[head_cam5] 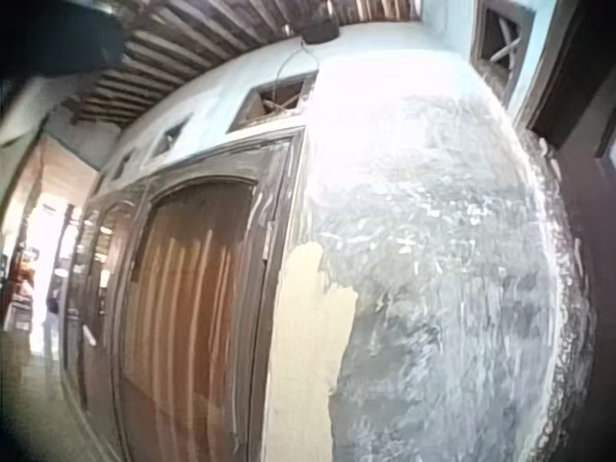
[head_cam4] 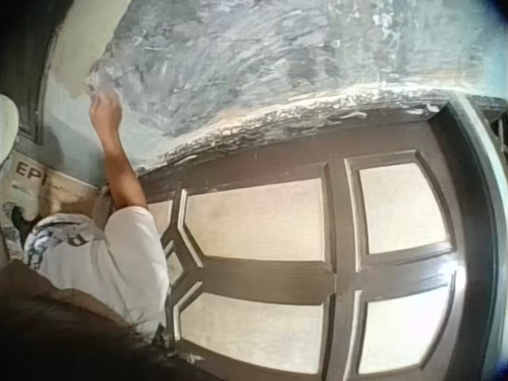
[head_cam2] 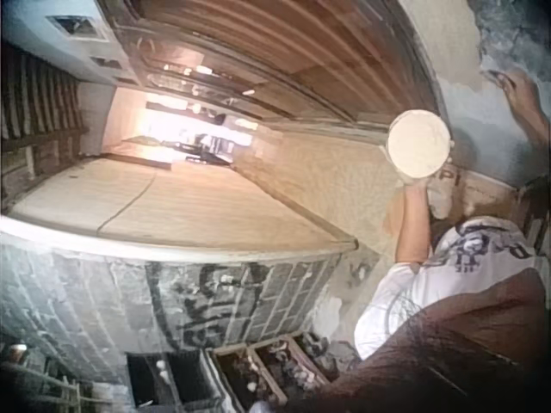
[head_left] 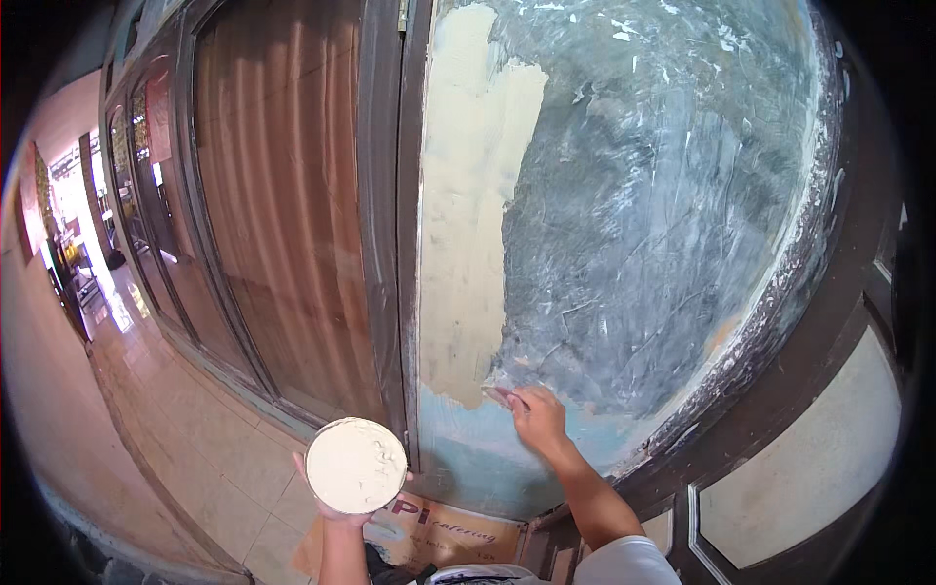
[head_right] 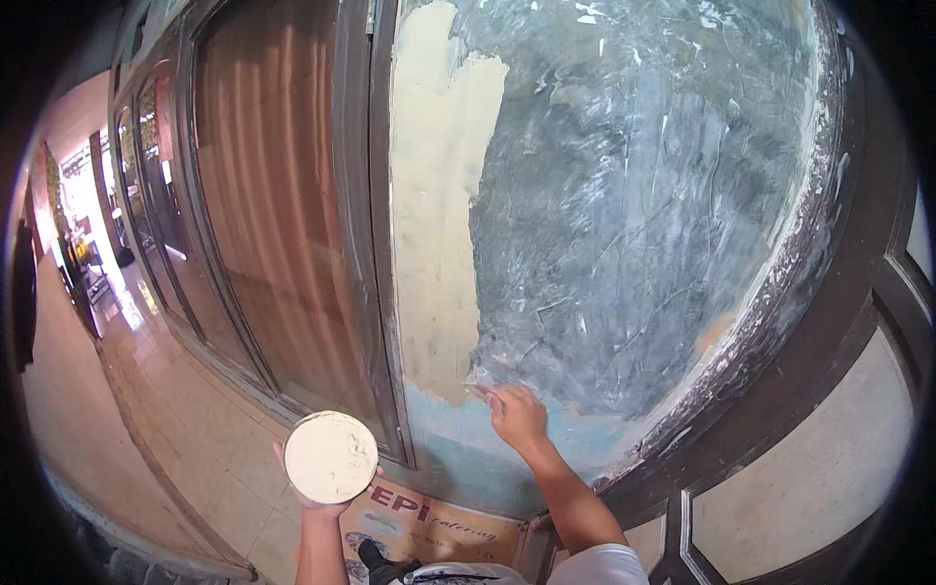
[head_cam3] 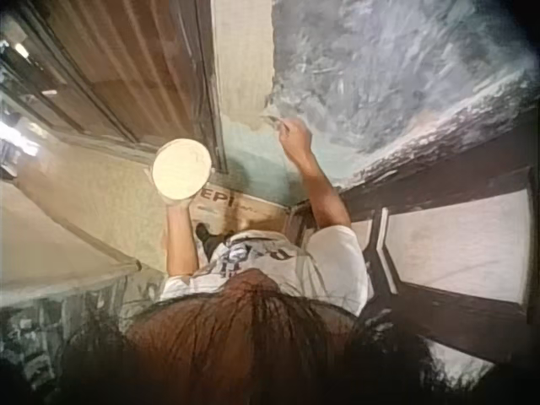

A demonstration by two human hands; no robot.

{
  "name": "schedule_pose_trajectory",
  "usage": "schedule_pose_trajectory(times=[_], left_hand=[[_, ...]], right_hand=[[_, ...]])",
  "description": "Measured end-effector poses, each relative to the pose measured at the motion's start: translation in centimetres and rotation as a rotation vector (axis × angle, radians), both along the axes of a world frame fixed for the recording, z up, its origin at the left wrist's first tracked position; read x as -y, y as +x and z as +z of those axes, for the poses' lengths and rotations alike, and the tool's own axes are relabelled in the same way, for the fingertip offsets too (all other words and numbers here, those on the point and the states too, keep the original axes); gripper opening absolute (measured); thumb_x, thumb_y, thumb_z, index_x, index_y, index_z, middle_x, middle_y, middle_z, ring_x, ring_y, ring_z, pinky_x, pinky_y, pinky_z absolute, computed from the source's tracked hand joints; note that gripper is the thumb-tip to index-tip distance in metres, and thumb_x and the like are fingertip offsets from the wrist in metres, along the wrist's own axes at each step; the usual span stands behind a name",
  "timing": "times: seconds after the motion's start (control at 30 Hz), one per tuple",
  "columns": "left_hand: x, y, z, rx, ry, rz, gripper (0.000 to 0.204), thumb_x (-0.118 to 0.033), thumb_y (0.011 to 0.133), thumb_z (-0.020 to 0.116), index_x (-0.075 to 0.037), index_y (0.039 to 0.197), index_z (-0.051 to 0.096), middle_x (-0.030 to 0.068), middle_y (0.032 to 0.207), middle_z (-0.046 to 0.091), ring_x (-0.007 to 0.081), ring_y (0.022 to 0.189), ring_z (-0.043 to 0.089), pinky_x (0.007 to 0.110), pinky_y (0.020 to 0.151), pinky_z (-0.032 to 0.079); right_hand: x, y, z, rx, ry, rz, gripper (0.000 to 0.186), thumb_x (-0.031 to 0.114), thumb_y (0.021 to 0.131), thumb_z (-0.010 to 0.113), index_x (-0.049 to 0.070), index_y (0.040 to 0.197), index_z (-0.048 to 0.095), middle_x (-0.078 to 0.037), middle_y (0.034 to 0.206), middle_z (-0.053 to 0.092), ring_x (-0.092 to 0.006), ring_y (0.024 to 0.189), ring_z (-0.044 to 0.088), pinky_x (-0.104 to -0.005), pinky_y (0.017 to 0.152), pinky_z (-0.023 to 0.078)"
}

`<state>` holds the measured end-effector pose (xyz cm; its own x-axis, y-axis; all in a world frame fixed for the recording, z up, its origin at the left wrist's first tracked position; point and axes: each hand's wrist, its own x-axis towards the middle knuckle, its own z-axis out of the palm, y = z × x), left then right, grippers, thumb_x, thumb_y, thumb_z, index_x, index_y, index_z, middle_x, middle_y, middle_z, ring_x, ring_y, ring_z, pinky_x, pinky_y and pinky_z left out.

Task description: The person applies wall putty to a surface with a putty knife, using the knife to scoop the putty from its container and spread it onto the wall.

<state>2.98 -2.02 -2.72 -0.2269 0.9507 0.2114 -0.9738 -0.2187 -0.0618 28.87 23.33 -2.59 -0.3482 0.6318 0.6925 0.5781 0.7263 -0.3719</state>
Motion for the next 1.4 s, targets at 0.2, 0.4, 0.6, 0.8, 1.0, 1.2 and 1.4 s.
schedule_pose_trajectory(times=[0.2,0.4,0.6,0.8,1.0,1.2,1.4], left_hand=[[0.4,0.1,-0.2,-0.317,-0.171,0.157,0.094,-0.09,0.09,0.038,-0.021,0.153,0.05,0.0157,0.153,0.055,0.0505,0.127,0.059,0.086,0.09,0.046],[0.0,-0.2,-0.8,-0.319,-0.139,0.128,0.094,-0.09,0.09,0.037,-0.022,0.153,0.051,0.0143,0.153,0.054,0.0494,0.131,0.056,0.085,0.09,0.046],[0.4,-0.8,-0.9,-0.371,0.042,0.037,0.095,-0.091,0.089,0.038,-0.022,0.153,0.051,0.0134,0.155,0.053,0.0484,0.133,0.055,0.085,0.093,0.045],[0.8,-0.6,-0.7,-0.457,-0.085,0.141,0.096,-0.092,0.088,0.04,-0.022,0.154,0.05,0.0138,0.155,0.053,0.0492,0.132,0.057,0.085,0.095,0.044],[0.9,-0.4,-0.3,-0.379,-0.059,0.116,0.095,-0.09,0.089,0.039,-0.021,0.155,0.049,0.0168,0.153,0.054,0.0512,0.128,0.058,0.085,0.092,0.047],[1.5,-0.7,-0.2,-0.459,0.037,0.099,0.096,-0.09,0.09,0.038,-0.021,0.155,0.048,0.017,0.154,0.054,0.0517,0.129,0.058,0.086,0.094,0.045],[1.3,-0.8,-0.3,-0.446,0.017,0.075,0.096,-0.091,0.09,0.038,-0.021,0.155,0.048,0.0159,0.154,0.053,0.0509,0.131,0.056,0.087,0.096,0.042]], right_hand=[[-0.3,-0.1,1.2,-0.034,0.005,-0.029,0.014,0.019,0.093,0.07,0.01,0.102,0.078,-0.009,0.099,0.076,-0.0347,0.096,0.07,-0.0469,0.08,0.057],[-0.1,-0.2,0.3,0.099,-0.02,-0.047,0.015,0.02,0.094,0.069,0.011,0.102,0.078,-0.006,0.096,0.075,-0.0336,0.097,0.069,-0.048,0.077,0.057],[0.9,-0.1,1.2,-0.001,0.043,0.023,0.009,0.016,0.093,0.071,0.01,0.095,0.078,-0.01,0.093,0.074,-0.0364,0.087,0.069,-0.0462,0.075,0.056],[-0.5,-1.1,3.5,0.01,0.088,-0.015,0.012,0.018,0.093,0.07,0.012,0.099,0.079,-0.01,0.098,0.076,-0.0351,0.09,0.07,-0.0475,0.077,0.057],[0.9,-0.3,-1.5,0.164,-0.003,0.028,0.015,0.022,0.092,0.071,0.013,0.101,0.079,-0.007,0.097,0.077,-0.0328,0.094,0.071,-0.047,0.075,0.058],[-0.5,-0.7,3.5,-0.144,0.177,0.002,0.014,0.023,0.093,0.07,0.014,0.1,0.078,-0.005,0.098,0.076,-0.0337,0.09,0.07,-0.049,0.075,0.057],[0.0,-0.1,-2.3,0.08,0.044,0.037,0.011,0.023,0.095,0.068,0.014,0.094,0.075,-0.008,0.093,0.074,-0.0345,0.088,0.069,-0.0493,0.074,0.056]])
